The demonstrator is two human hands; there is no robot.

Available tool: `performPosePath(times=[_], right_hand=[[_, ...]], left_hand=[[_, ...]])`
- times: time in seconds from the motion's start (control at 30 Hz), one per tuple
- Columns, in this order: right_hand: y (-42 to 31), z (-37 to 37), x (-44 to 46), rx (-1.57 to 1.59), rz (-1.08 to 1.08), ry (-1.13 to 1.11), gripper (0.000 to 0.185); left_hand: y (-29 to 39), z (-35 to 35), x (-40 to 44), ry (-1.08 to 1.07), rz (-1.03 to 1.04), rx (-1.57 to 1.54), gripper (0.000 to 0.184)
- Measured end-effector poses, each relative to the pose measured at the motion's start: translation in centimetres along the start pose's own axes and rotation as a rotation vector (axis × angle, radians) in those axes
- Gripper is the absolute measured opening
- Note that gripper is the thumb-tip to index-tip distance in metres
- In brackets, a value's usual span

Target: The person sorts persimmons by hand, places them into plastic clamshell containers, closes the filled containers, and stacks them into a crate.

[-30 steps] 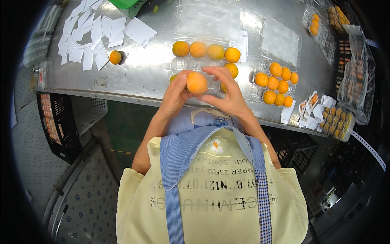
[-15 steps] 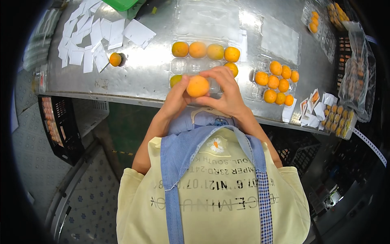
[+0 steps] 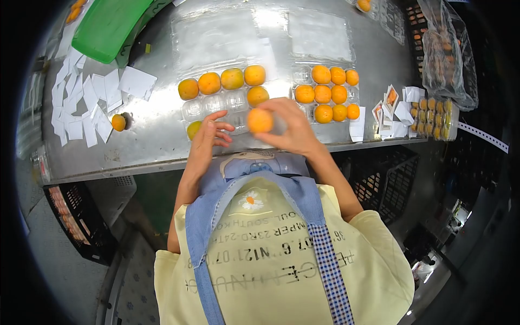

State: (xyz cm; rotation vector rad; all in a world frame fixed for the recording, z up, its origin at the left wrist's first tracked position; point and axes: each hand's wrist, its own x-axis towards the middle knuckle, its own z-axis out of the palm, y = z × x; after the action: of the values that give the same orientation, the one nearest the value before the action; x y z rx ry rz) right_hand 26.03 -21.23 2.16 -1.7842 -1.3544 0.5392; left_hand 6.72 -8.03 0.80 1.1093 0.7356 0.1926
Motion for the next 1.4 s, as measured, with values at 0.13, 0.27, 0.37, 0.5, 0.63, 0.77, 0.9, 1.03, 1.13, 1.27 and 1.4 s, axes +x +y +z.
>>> performPosePath(times=[0.13,0.27,0.37,0.5,0.63,0.77,0.9,1.03,1.13,1.27,1.4], right_hand=[[3.6,-4.0,-3.4,-0.228,0.08,0.131,0.046],[5.3,-6.1,-5.4,-0.439,0.075,0.083,0.044],[5.4,-6.5,-5.7,-0.558,0.027,0.037,0.044],[5.5,-6.1,-5.8,-0.612,0.02,0.007,0.046],[6.1,-5.7,-5.9,-0.655,0.005,-0.018,0.048],[5.1,-5.5,-5.3,-0.667,0.049,-0.009,0.048],[3.8,-4.6,-3.4,-0.593,0.054,0.053,0.043],[3.7,-2.2,-1.2,-0.551,-0.025,0.064,0.039],[3.2,-0.1,1.2,-0.477,-0.108,0.064,0.038],[1.9,1.6,4.4,-0.418,-0.136,0.046,0.034],[3.3,1.1,6.0,-0.456,-0.039,0.122,0.032]], left_hand=[[-0.4,-0.7,0.5,0.012,-0.003,0.033,0.041],[-0.8,-0.7,0.8,0.036,0.019,0.043,0.031],[-0.8,-0.8,0.7,0.076,0.032,0.045,0.027],[-0.9,-1.9,0.4,0.155,0.051,0.031,0.025],[-0.8,-3.4,0.1,0.281,0.061,0.014,0.024],[-1.1,-4.8,-0.2,0.353,0.112,-0.008,0.023],[-1.8,-5.7,-0.4,0.519,0.164,0.217,0.019],[-2.9,-6.4,-0.3,0.605,0.184,0.423,0.019],[-3.2,-6.0,-0.4,0.602,0.165,0.494,0.021],[-4.2,-6.3,-0.4,0.629,0.185,0.591,0.025],[-6.3,-7.3,0.1,0.636,0.158,0.37,0.028]])
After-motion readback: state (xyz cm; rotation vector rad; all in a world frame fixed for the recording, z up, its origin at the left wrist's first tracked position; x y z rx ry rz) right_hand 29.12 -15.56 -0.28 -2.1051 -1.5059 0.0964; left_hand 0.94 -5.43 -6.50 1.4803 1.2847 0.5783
